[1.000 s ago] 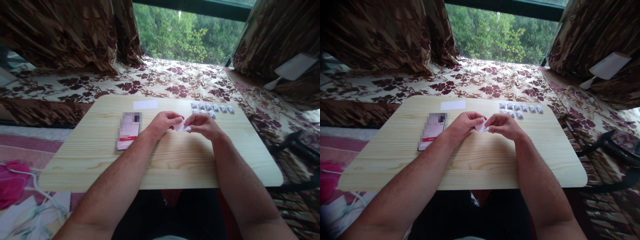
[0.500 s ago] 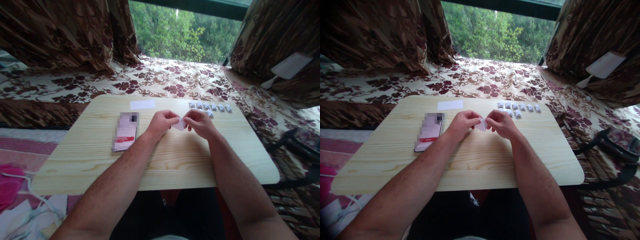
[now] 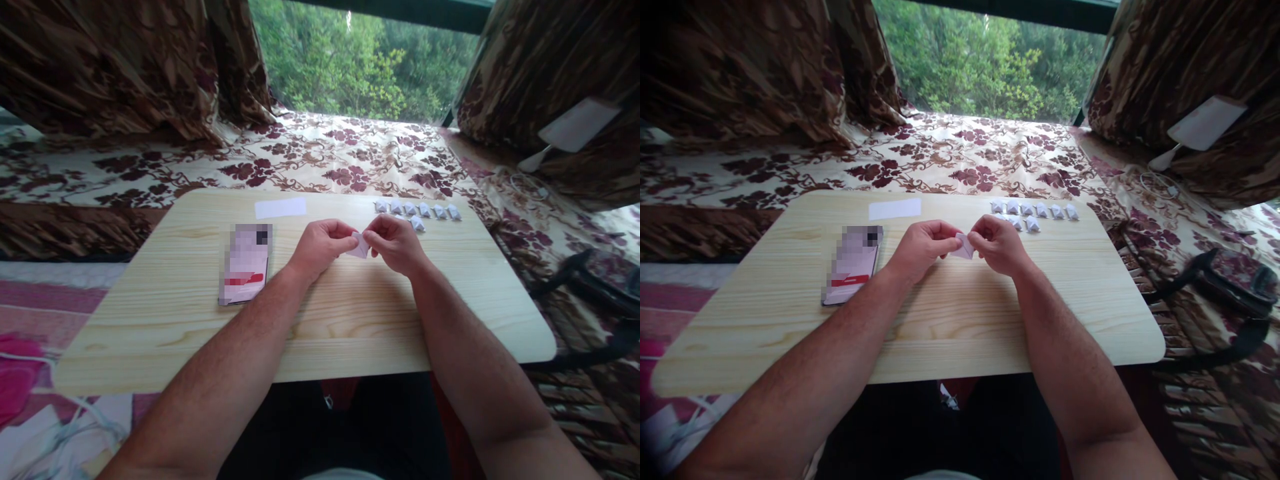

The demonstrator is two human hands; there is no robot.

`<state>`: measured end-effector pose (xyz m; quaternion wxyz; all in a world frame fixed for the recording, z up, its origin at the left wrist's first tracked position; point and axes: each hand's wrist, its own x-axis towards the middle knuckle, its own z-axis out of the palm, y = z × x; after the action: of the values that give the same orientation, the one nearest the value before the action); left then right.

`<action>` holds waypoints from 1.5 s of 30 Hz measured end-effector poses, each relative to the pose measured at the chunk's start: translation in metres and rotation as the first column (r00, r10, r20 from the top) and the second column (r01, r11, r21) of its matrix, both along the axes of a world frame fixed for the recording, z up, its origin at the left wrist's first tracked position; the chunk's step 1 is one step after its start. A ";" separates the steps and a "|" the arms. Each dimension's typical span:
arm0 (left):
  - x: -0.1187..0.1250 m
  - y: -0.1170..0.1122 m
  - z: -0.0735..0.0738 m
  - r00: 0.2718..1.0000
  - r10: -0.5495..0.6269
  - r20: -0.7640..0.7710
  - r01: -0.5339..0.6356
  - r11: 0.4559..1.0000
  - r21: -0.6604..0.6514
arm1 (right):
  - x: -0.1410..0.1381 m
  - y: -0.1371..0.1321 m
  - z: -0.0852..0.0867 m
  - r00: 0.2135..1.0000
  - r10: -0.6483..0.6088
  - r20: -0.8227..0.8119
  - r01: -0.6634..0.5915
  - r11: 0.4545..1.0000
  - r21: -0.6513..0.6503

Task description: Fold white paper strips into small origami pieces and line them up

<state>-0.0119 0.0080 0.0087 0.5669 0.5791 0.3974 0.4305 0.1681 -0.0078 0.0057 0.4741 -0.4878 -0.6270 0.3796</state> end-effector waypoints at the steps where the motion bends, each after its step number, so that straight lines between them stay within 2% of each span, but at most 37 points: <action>1: 0.000 0.000 0.000 1.000 0.007 -0.005 -0.007 1.000 0.002 | 0.000 0.000 0.000 1.000 0.001 0.002 -0.001 1.000 0.004; 8: 0.001 0.000 0.000 0.998 0.053 -0.044 -0.052 0.998 0.030 | 0.000 0.000 -0.003 1.000 -0.001 0.016 0.001 1.000 0.015; 27: 0.002 -0.002 0.002 0.994 0.079 -0.082 -0.075 0.996 0.051 | -0.002 0.000 -0.002 0.999 -0.021 0.033 0.020 1.000 0.016; 36: 0.002 0.000 -0.002 0.992 0.089 -0.085 -0.083 0.993 0.081 | -0.003 -0.001 -0.003 0.999 -0.020 0.035 0.019 0.999 0.029; 45: 0.005 0.001 -0.004 0.982 0.151 -0.114 -0.143 0.987 0.076 | -0.003 0.000 -0.006 0.996 -0.040 0.076 0.037 0.999 0.035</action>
<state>-0.0074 0.0092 0.0046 0.4889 0.5917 0.4577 0.4488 0.1656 -0.0081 -0.0006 0.4652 -0.5059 -0.6414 0.3409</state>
